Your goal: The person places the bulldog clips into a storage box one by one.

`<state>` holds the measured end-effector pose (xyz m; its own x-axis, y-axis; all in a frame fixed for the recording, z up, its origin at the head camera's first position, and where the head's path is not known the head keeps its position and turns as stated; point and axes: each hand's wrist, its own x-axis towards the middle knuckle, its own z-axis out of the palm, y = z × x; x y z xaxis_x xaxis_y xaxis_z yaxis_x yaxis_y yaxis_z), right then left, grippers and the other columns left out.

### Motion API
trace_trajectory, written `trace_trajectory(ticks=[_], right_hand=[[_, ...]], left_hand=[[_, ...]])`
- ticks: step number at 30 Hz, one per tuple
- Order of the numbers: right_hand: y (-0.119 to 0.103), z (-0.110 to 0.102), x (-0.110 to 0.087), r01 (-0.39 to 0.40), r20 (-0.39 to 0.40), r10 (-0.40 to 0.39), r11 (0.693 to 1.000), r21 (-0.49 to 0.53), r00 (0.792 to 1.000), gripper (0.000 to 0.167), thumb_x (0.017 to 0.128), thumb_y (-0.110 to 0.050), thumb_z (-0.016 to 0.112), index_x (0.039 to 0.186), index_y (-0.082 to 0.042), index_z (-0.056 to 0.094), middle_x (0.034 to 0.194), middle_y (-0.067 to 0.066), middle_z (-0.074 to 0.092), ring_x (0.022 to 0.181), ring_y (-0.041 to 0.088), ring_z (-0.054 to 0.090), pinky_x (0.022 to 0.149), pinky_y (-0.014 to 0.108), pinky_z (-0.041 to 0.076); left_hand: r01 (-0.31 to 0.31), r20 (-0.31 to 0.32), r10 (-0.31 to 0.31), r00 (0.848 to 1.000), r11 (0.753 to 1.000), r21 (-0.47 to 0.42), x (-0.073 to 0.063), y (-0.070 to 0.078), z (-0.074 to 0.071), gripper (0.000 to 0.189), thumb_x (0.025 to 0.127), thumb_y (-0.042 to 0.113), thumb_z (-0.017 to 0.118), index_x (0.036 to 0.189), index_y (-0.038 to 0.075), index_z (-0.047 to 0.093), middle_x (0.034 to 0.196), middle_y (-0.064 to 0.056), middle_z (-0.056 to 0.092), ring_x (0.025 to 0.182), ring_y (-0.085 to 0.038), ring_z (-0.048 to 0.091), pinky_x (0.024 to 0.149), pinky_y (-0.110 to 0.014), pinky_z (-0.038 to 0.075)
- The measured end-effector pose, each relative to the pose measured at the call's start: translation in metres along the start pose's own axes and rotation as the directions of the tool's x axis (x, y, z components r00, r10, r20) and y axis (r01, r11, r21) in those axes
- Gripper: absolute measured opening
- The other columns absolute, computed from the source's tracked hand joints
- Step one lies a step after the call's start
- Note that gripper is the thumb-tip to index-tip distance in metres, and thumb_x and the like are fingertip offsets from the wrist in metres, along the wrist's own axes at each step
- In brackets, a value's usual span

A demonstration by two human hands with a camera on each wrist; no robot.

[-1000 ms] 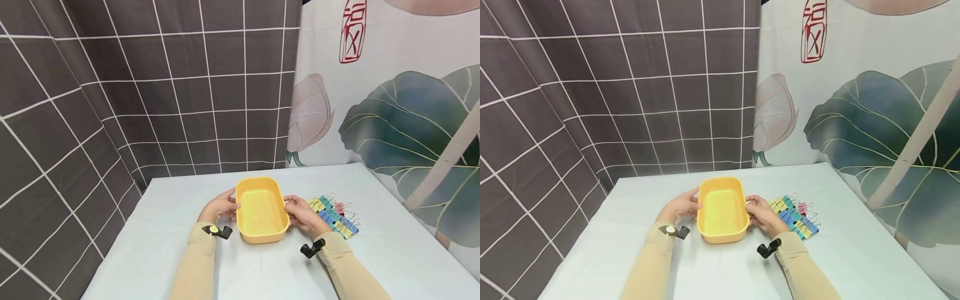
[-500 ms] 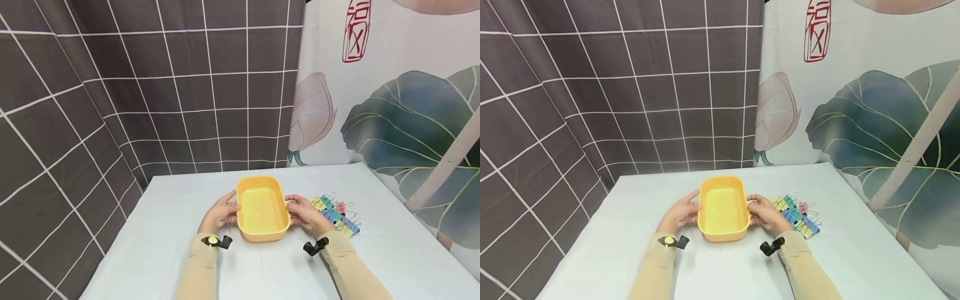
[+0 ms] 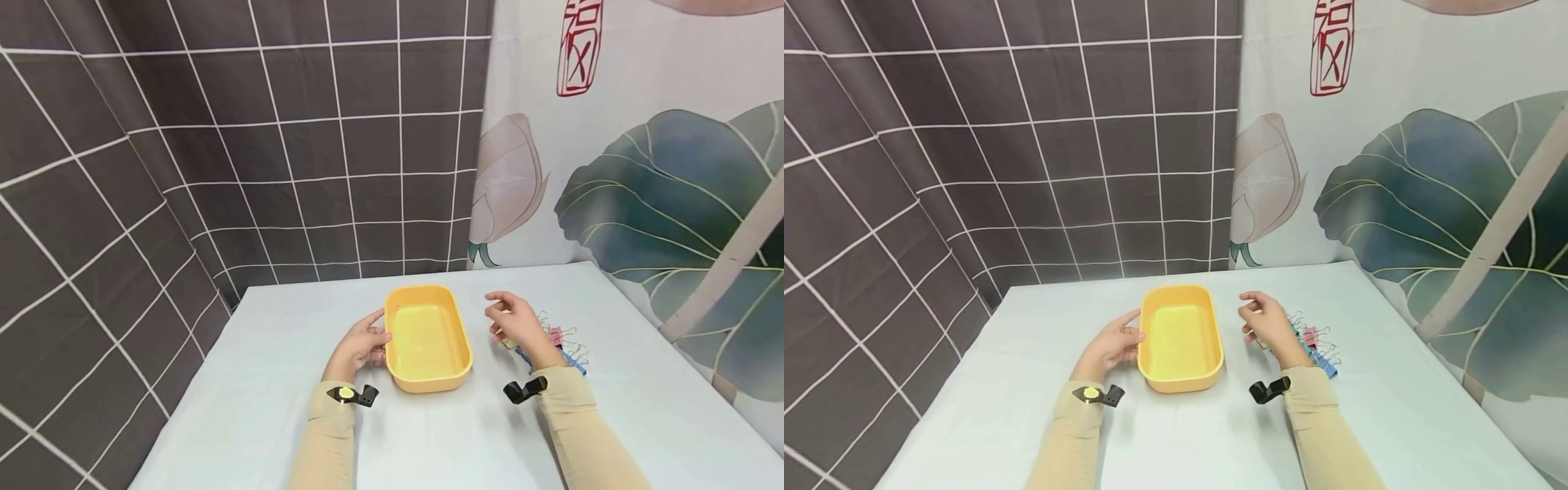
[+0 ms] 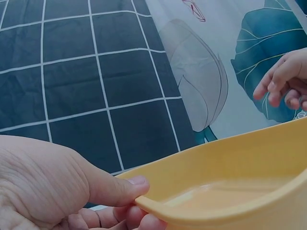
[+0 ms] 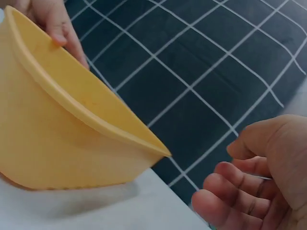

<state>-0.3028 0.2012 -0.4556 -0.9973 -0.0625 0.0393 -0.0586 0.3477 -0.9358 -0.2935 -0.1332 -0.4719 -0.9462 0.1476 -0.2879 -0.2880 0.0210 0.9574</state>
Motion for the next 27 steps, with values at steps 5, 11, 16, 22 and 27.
trace_trajectory(ticks=[5, 11, 16, 22, 27], right_hand=[[0.002, -0.021, -0.001, 0.017, -0.153, -0.022, 0.999, -0.038, 0.988, 0.04, 0.104, -0.016, 0.052, 0.14, 0.003, 0.051, 0.108, 0.023, 0.06, 0.066, 0.017, 0.062, 0.057, 0.034, 0.062], [0.01, -0.043, -0.006, 0.012, -0.364, -0.089, 0.978, -0.209, 0.927, 0.038, 0.106, -0.027, 0.046, 0.13, -0.001, 0.062, 0.104, 0.02, 0.066, 0.077, 0.02, 0.062, 0.059, 0.023, 0.055], [0.019, -0.06, -0.008, -0.051, -0.485, -0.11, 0.95, -0.308, 0.867, 0.042, 0.107, -0.034, 0.044, 0.127, -0.004, 0.065, 0.103, 0.016, 0.068, 0.084, 0.024, 0.057, 0.066, 0.029, 0.046], [0.031, -0.07, -0.007, -0.1, -0.494, -0.115, 0.916, -0.387, 0.862, 0.044, 0.107, -0.035, 0.043, 0.128, -0.002, 0.064, 0.107, 0.019, 0.064, 0.085, 0.031, 0.058, 0.068, 0.043, 0.055], [0.04, -0.072, -0.007, -0.127, -0.477, -0.164, 0.845, -0.52, 0.864, 0.04, 0.106, -0.029, 0.047, 0.121, 0.002, 0.067, 0.109, 0.024, 0.067, 0.103, 0.044, 0.055, 0.094, 0.061, 0.042]], left_hand=[[0.004, 0.01, -0.004, 1.0, 1.0, -0.014, 0.002, -0.003, 0.0, 0.073, 0.095, -0.004, 0.063, 0.159, 0.017, 0.034, 0.107, -0.017, 0.063, 0.066, -0.016, 0.065, 0.055, -0.026, 0.06], [-0.004, 0.025, 0.004, 1.0, 1.0, -0.019, 0.002, -0.004, 0.0, 0.073, 0.096, -0.003, 0.063, 0.159, 0.017, 0.033, 0.108, -0.018, 0.063, 0.068, -0.017, 0.066, 0.056, -0.027, 0.06], [0.002, 0.038, 0.0, 0.999, 0.999, -0.036, 0.002, -0.004, 0.001, 0.073, 0.096, -0.004, 0.061, 0.159, 0.017, 0.032, 0.109, -0.019, 0.063, 0.069, -0.017, 0.067, 0.056, -0.027, 0.06], [-0.01, 0.021, 0.01, 1.0, 1.0, -0.026, 0.007, -0.005, -0.001, 0.072, 0.095, -0.004, 0.063, 0.158, 0.018, 0.035, 0.105, -0.016, 0.063, 0.067, -0.016, 0.065, 0.055, -0.026, 0.059], [0.003, 0.023, -0.002, 1.0, 0.999, -0.04, 0.006, -0.003, -0.003, 0.072, 0.095, -0.005, 0.062, 0.158, 0.019, 0.035, 0.109, -0.019, 0.063, 0.069, -0.017, 0.066, 0.055, -0.027, 0.06]])
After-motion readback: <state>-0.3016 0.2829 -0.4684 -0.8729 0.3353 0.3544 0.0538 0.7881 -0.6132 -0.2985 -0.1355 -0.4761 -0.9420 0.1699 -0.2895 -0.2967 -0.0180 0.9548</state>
